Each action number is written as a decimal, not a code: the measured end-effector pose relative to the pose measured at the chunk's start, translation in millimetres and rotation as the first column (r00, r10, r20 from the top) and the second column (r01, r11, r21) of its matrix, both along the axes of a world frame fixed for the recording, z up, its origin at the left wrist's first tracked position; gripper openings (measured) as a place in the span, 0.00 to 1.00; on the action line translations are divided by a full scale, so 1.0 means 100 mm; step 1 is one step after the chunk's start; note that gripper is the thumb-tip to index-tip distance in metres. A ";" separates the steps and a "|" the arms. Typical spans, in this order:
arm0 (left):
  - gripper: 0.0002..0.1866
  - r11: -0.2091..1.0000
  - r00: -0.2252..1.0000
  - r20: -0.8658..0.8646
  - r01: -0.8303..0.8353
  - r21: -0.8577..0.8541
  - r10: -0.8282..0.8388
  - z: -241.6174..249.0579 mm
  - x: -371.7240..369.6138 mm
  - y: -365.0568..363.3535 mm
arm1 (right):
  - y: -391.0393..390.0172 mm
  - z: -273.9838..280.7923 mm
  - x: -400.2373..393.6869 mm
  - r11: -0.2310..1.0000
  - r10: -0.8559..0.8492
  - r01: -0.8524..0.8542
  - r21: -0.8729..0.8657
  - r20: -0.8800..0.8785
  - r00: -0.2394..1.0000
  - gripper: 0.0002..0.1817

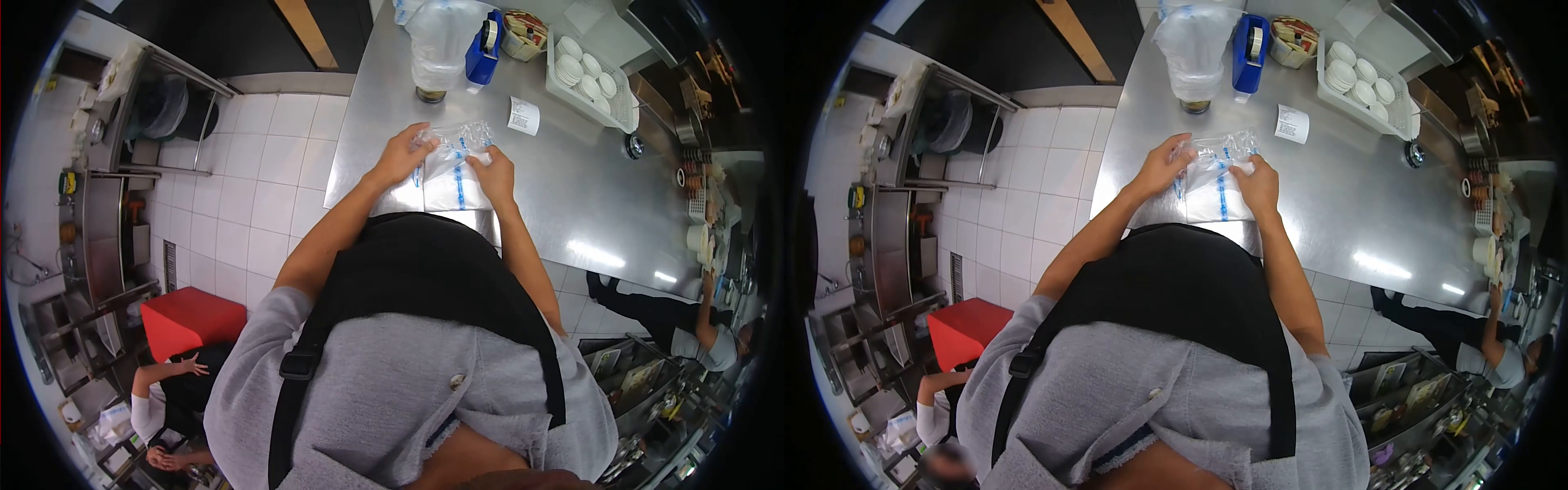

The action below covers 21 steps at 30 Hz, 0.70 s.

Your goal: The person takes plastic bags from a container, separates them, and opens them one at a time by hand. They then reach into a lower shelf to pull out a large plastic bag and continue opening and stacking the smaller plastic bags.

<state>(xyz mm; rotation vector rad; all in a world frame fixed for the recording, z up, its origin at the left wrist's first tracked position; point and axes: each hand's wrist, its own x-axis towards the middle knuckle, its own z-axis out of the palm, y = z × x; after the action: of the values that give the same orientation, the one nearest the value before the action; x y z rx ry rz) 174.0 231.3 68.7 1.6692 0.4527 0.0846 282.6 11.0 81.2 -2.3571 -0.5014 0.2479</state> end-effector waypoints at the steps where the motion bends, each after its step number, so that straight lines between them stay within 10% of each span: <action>1: 0.34 0.987 0.996 0.089 0.007 0.160 -0.022 0.05 -0.04 -0.04 | 0.01 -0.02 0.01 1.000 -0.015 0.015 -0.009 0.018 1.000 0.24; 6: 0.39 0.894 0.978 0.183 0.011 0.448 -0.103 0.04 -0.11 -0.11 | 0.02 -0.10 0.07 0.998 -0.023 0.023 -0.061 0.013 1.000 0.24; 12: 0.28 0.999 0.999 -0.052 -0.007 -0.043 0.004 -0.15 0.02 0.03 | -0.05 -0.06 0.12 0.998 0.060 -0.058 0.024 -0.101 0.993 0.28; 21: 0.23 0.993 0.998 -0.007 -0.056 -0.107 0.056 -0.24 0.03 0.02 | 0.04 0.15 -0.10 0.991 0.127 -0.133 0.012 0.224 0.966 0.35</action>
<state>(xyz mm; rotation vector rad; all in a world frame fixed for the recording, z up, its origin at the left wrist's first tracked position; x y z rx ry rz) 177.4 233.2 44.8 1.5516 0.4993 0.0965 272.8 15.3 96.3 -2.3405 -0.7642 0.0344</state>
